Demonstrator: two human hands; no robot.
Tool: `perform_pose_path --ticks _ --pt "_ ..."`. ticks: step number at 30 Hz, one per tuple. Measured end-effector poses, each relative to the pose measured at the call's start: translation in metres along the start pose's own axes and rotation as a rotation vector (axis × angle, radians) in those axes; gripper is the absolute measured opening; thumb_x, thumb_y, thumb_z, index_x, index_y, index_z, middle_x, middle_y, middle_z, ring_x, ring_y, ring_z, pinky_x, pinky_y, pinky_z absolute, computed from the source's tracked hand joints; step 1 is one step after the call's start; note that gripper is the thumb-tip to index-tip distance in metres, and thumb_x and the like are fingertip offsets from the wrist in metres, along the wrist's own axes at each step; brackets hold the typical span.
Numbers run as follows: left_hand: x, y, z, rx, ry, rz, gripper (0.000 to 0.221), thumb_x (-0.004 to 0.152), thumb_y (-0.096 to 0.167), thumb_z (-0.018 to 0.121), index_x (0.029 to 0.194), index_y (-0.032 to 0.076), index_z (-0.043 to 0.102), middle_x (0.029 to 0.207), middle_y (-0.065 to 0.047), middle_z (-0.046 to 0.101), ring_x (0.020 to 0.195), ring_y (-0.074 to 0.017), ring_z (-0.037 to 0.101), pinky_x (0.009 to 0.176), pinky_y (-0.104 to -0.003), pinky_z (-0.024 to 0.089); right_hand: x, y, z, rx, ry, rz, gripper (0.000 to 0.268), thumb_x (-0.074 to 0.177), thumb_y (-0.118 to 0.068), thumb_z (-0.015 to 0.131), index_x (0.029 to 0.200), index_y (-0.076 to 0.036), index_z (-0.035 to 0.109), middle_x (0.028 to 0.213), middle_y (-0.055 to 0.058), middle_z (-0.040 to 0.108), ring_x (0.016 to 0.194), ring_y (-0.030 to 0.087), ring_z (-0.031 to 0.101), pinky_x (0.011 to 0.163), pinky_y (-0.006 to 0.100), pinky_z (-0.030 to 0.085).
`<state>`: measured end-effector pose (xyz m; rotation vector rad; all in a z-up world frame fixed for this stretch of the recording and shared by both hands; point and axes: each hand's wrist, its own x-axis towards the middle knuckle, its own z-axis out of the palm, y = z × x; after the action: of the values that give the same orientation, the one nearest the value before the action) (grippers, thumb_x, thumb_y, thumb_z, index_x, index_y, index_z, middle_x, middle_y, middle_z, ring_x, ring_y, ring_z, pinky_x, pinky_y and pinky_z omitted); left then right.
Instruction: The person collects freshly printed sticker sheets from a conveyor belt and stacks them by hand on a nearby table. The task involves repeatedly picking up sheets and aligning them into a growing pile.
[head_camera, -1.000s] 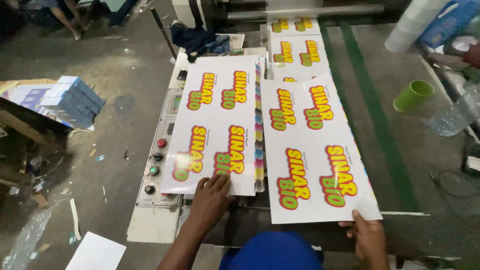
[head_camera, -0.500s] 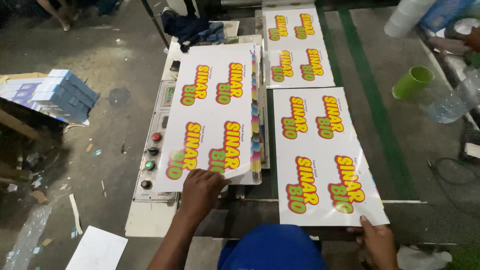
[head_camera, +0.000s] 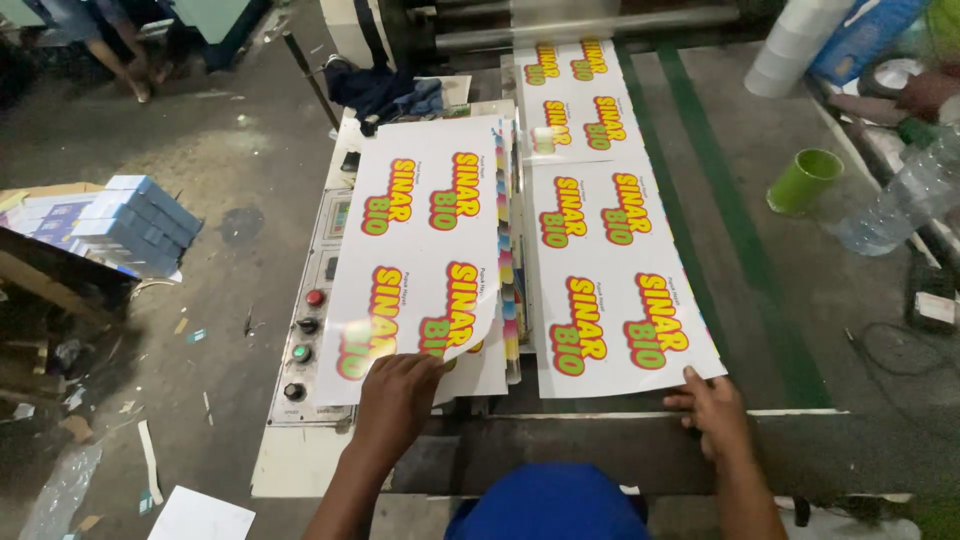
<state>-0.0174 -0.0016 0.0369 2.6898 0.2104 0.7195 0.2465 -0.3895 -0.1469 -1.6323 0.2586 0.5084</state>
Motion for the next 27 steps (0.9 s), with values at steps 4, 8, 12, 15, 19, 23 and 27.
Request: perform_pose_path --ticks 4,8,12,15,19,23,27 --pt "-0.005 0.007 -0.009 -0.016 0.119 0.016 0.017 0.086 0.01 0.072 0.102 0.004 0.075 0.098 -0.012 0.076 0.093 -0.0318 0.071 0.081 -0.044 0.053 -0.021 -0.01 -0.008 -0.002 0.06 0.056 0.052 0.104 -0.028 0.059 0.149 -0.007 0.045 0.112 0.018 0.074 0.078 0.022 0.069 0.056 0.033 0.046" --pt "-0.002 0.015 -0.005 0.005 0.128 0.07 0.016 0.084 0.01 0.075 0.1 0.006 0.075 0.097 -0.011 0.076 0.091 -0.031 0.071 0.08 -0.044 0.053 -0.021 0.007 -0.018 0.072 0.057 0.05 0.063 0.102 -0.026 0.057 0.159 -0.013 0.035 0.115 0.021 0.073 0.077 0.022 0.069 0.055 0.033 0.045" --pt "0.004 0.034 0.004 -0.059 0.174 0.122 0.015 0.085 0.012 0.076 0.098 0.008 0.073 0.094 -0.009 0.074 0.088 -0.0292 0.07 0.078 -0.043 0.053 -0.047 0.002 0.006 0.055 -0.052 -0.01 0.058 0.101 -0.027 0.056 0.155 -0.01 0.044 0.114 0.019 0.075 0.076 0.02 0.071 0.055 0.031 0.048" --pt "0.005 0.052 0.023 -0.058 0.175 0.163 0.019 0.083 0.012 0.078 0.101 0.007 0.072 0.092 -0.008 0.07 0.086 -0.0289 0.068 0.073 -0.043 0.051 -0.046 0.018 0.037 0.026 -0.244 -0.079 0.055 0.098 -0.028 0.058 0.149 -0.008 0.051 0.112 0.017 0.078 0.073 0.019 0.07 0.053 0.029 0.047" --pt "0.002 0.079 0.051 -0.06 0.156 0.224 0.021 0.084 0.015 0.077 0.104 0.007 0.072 0.094 -0.008 0.068 0.086 -0.0289 0.066 0.073 -0.043 0.05 -0.082 -0.006 0.084 -0.042 -0.507 -0.172 0.055 0.096 -0.031 0.061 0.145 -0.008 0.056 0.11 0.013 0.08 0.073 0.016 0.071 0.051 0.027 0.046" --pt "-0.003 0.096 0.069 -0.062 0.004 0.274 0.023 0.084 0.02 0.075 0.102 0.007 0.071 0.095 -0.008 0.068 0.09 -0.0286 0.066 0.075 -0.043 0.049 -0.106 -0.015 0.106 -0.053 -0.754 -0.205 0.05 0.094 -0.036 0.062 0.134 -0.007 0.058 0.102 0.006 0.073 0.072 0.013 0.07 0.052 0.026 0.049" --pt "-0.007 0.106 0.074 -0.106 -0.014 0.289 0.021 0.09 0.022 0.076 0.103 0.007 0.071 0.098 -0.008 0.071 0.092 -0.0265 0.067 0.081 -0.042 0.05 -0.095 0.006 0.108 -0.055 -0.642 -0.15 0.042 0.097 -0.038 0.06 0.113 0.0 0.066 0.085 0.004 0.065 0.059 0.013 0.059 0.051 0.029 0.05"
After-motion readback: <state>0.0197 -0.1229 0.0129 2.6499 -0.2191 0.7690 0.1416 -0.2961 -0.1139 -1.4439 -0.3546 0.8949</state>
